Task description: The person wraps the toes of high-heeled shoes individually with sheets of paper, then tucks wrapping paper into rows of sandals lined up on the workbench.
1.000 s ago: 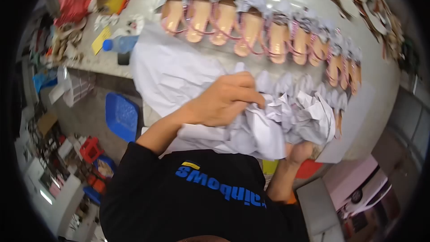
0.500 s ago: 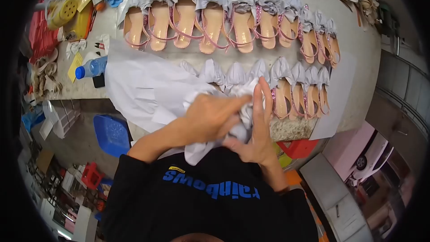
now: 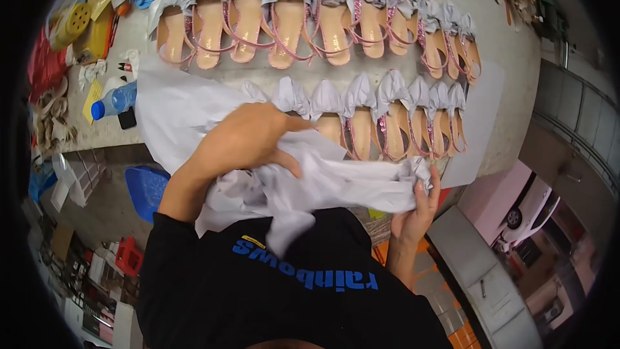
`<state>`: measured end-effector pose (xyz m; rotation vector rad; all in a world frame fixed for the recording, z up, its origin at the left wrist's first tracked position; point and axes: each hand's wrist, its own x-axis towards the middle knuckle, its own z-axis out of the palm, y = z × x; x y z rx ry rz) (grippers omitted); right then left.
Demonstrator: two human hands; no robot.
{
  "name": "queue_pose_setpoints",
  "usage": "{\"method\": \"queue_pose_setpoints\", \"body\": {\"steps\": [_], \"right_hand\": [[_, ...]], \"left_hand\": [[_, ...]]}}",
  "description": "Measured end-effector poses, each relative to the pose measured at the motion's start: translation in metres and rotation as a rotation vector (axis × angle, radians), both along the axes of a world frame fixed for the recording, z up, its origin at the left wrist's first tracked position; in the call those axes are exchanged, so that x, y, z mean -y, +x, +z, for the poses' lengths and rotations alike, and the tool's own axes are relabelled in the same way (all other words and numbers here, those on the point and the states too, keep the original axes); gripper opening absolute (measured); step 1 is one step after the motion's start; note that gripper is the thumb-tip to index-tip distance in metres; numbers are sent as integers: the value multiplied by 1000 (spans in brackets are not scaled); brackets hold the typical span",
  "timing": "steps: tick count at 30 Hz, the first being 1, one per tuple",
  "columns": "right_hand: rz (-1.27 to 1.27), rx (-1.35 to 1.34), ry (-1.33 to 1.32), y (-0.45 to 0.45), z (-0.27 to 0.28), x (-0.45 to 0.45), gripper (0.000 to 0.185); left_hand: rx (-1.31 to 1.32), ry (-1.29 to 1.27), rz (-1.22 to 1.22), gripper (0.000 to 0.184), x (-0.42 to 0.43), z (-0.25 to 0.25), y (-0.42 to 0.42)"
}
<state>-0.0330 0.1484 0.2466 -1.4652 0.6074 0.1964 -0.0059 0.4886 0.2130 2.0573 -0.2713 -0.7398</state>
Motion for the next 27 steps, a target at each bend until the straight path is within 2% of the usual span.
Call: {"method": "queue_pose_setpoints", "body": {"steps": [1, 7, 11, 13, 14, 16, 17, 19, 21, 22, 25, 27], "right_hand": [[-91, 33, 97, 1, 1, 1, 49], [-182, 123, 129, 31, -18, -7, 47], [-162, 283, 49, 62, -17, -4, 46], [-161, 289, 140, 71, -17, -11, 46], [-159, 291, 147, 67, -18, -22, 46], [141, 247, 268, 51, -24, -63, 49], [647, 451, -179, 45, -24, -80, 51], [1134, 642, -655, 44, -21, -88, 54], [1075, 322, -373, 47, -19, -79, 57], [1068, 319, -368, 47, -20, -72, 57], [424, -1, 175, 41, -33, -40, 53], [186, -81, 388, 38, -42, -40, 50]], "left_hand": [[65, 166, -52, 73, -4, -3, -8], [54, 144, -36, 72, -17, -3, -21], [214, 142, 100, 72, -17, -7, -32], [43, 349, 56, 63, -4, 3, -29], [46, 355, 59, 63, 7, -4, -28], [402, -302, 217, 51, 33, -29, -30], [485, -371, 187, 51, 44, -25, -29], [571, -440, 155, 50, 52, -23, -33], [340, -717, 276, 49, 45, -26, -41], [334, -713, 270, 49, 42, -22, -43], [313, -597, 422, 47, 32, 5, -45], [305, -463, 455, 48, 35, 10, -48]]}}
